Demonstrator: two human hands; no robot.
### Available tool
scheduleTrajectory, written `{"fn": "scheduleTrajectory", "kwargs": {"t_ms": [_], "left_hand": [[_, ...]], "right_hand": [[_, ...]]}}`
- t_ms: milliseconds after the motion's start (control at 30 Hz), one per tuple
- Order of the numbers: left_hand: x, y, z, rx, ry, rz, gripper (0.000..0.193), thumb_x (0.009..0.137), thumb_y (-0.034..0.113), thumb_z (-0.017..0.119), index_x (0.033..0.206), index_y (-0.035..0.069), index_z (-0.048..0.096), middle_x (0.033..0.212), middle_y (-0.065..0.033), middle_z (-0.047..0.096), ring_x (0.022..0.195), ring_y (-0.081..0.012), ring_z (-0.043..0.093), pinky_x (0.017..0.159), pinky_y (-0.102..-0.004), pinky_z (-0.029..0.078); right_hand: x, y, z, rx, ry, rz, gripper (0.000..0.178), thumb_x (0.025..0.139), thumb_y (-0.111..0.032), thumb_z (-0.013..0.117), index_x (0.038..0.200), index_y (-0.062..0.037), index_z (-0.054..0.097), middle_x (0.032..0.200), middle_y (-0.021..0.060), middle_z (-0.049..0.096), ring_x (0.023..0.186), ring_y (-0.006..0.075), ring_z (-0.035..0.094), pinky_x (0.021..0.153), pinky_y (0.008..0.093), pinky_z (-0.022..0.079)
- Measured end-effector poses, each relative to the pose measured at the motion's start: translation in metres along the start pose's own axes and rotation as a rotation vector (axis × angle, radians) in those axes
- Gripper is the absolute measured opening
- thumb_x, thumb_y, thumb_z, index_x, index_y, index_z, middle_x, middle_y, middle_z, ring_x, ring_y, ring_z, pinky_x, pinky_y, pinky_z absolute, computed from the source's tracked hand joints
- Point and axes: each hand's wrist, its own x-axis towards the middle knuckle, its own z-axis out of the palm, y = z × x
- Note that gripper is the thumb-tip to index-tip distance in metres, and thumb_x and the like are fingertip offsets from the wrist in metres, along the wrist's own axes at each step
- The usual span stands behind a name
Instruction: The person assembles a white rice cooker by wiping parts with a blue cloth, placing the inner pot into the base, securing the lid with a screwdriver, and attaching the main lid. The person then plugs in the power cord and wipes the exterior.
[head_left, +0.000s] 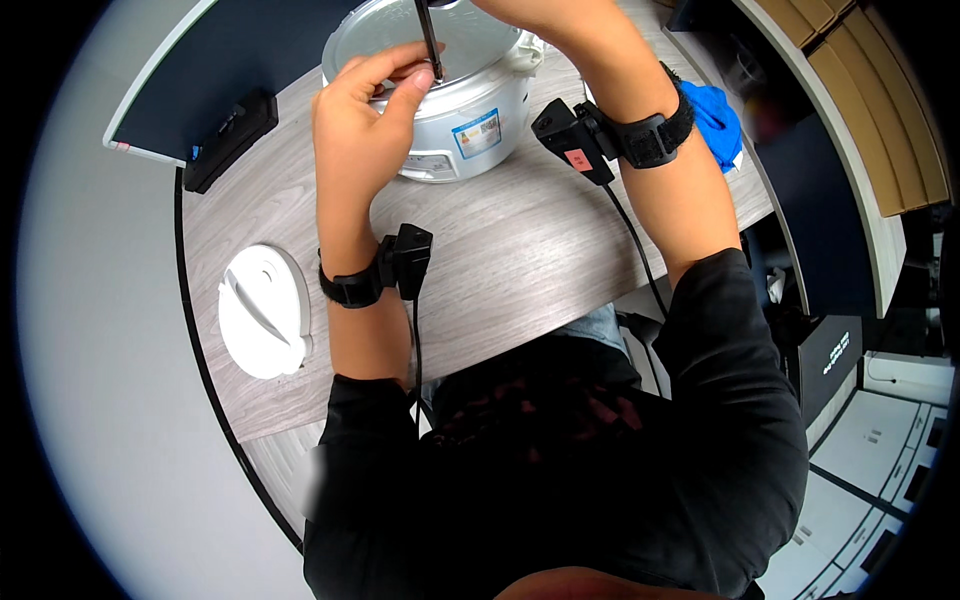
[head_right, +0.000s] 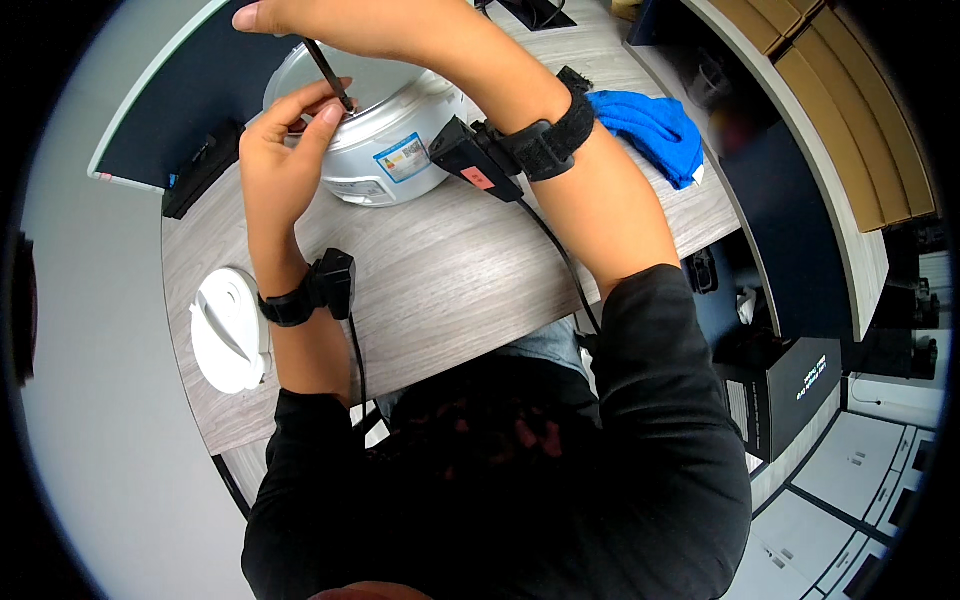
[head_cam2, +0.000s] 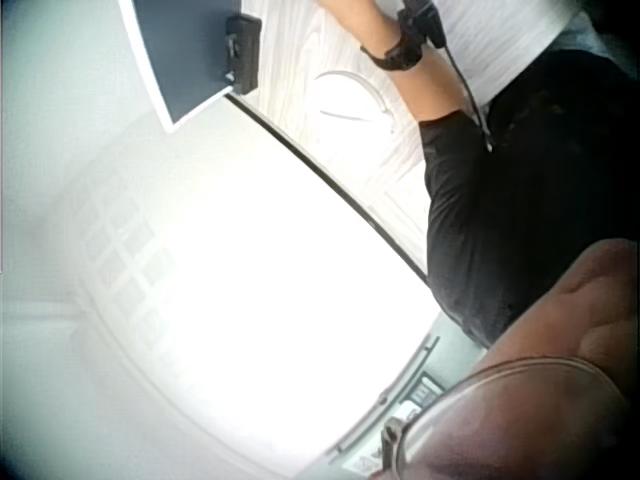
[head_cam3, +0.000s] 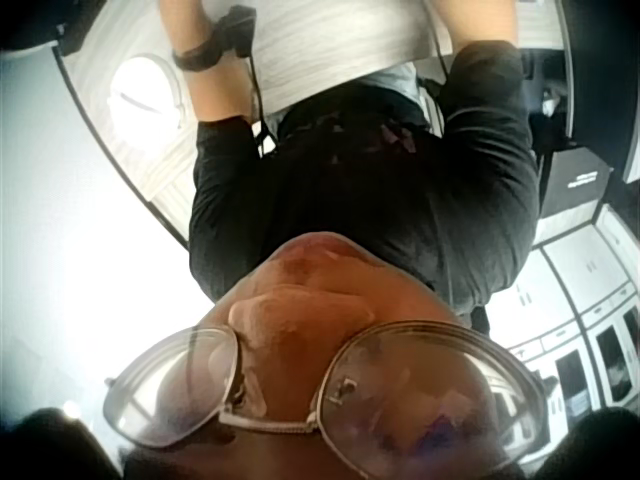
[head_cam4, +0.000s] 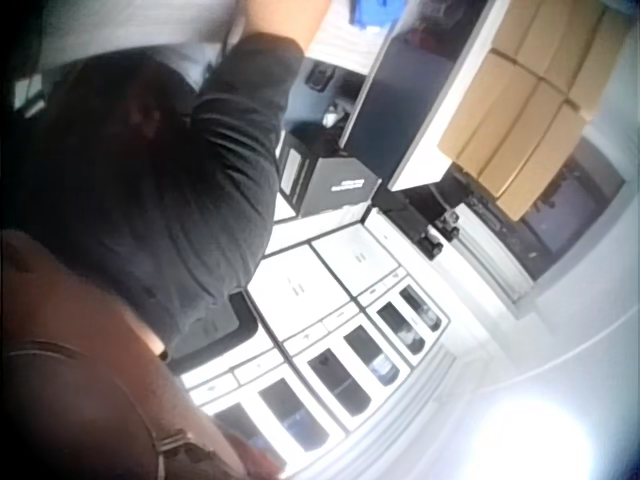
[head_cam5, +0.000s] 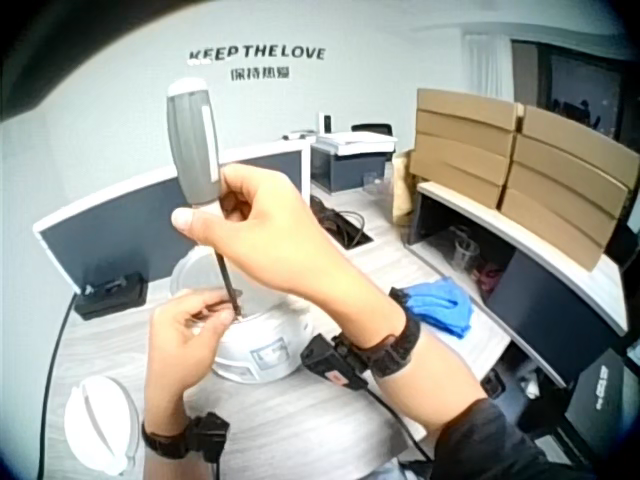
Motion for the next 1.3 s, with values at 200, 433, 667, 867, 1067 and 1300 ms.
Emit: {"fn": "scheduleTrajectory", "kwargs": {"t_ms": [200,433,667,867,1067,1300], "left_hand": [[-0.002,-0.001,0.01,-0.011,0.124,0.005,0.017,0.092,0.011,0.074,0.104,0.0,0.076,0.093,-0.008,0.076,0.083,-0.0112,0.068,0.08,-0.0255,0.051],[-0.002,-0.009,0.024,0.02,0.2,0.059,0.014,0.092,0.01,0.074,0.1,-0.001,0.076,0.086,-0.0075,0.075,0.077,-0.0117,0.068,0.072,-0.0243,0.052],[-0.004,0.001,0.012,0.052,0.044,0.042,0.018,0.099,0.011,0.064,0.106,-0.001,0.076,0.09,-0.0065,0.075,0.082,-0.0113,0.067,0.076,-0.0249,0.052],[0.0,0.002,0.014,-0.046,-0.023,0.02,0.022,0.102,0.012,0.059,0.11,-0.001,0.074,0.094,-0.0062,0.075,0.086,-0.0116,0.067,0.079,-0.0251,0.052],[0.0,0.006,0.021,-0.239,0.176,0.014,0.021,0.089,0.016,0.077,0.102,-0.001,0.076,0.087,-0.0086,0.077,0.081,-0.0139,0.069,0.076,-0.0279,0.053],[-0.001,-0.004,0.025,-0.135,0.182,-0.043,0.018,0.088,0.014,0.078,0.099,0.0,0.077,0.083,-0.0069,0.076,0.078,-0.0124,0.068,0.072,-0.0253,0.052]], "right_hand": [[-0.001,-0.004,0.008,-0.096,0.055,0.004,0.031,0.086,-0.025,0.081,0.095,0.0019,0.067,0.075,0.0001,0.06,0.068,0.0057,0.053,0.061,0.0236,0.045],[0.001,0.008,0.01,0.167,0.003,0.033,0.028,0.091,-0.02,0.076,0.105,0.0026,0.065,0.085,-0.0002,0.063,0.076,0.0054,0.056,0.067,0.0232,0.048],[-0.004,0.021,0.009,0.433,-0.122,0.091,0.031,0.095,-0.01,0.072,0.121,0.0047,0.064,0.098,0.0032,0.068,0.087,0.0085,0.063,0.076,0.0236,0.053],[-0.007,0.018,0.002,0.434,-0.117,0.095,0.031,0.091,-0.009,0.074,0.117,0.0047,0.065,0.094,0.0038,0.068,0.083,0.0088,0.063,0.074,0.0235,0.053],[-0.004,-0.008,0.01,0.02,0.006,0.117,0.038,0.077,-0.016,0.088,0.098,0.0041,0.064,0.077,0.002,0.062,0.065,0.0067,0.056,0.058,0.0234,0.048],[-0.004,0.004,0.01,0.226,-0.03,0.016,0.032,0.088,-0.016,0.079,0.106,0.0037,0.063,0.083,0.001,0.063,0.072,0.0073,0.057,0.064,0.0231,0.048]]}}
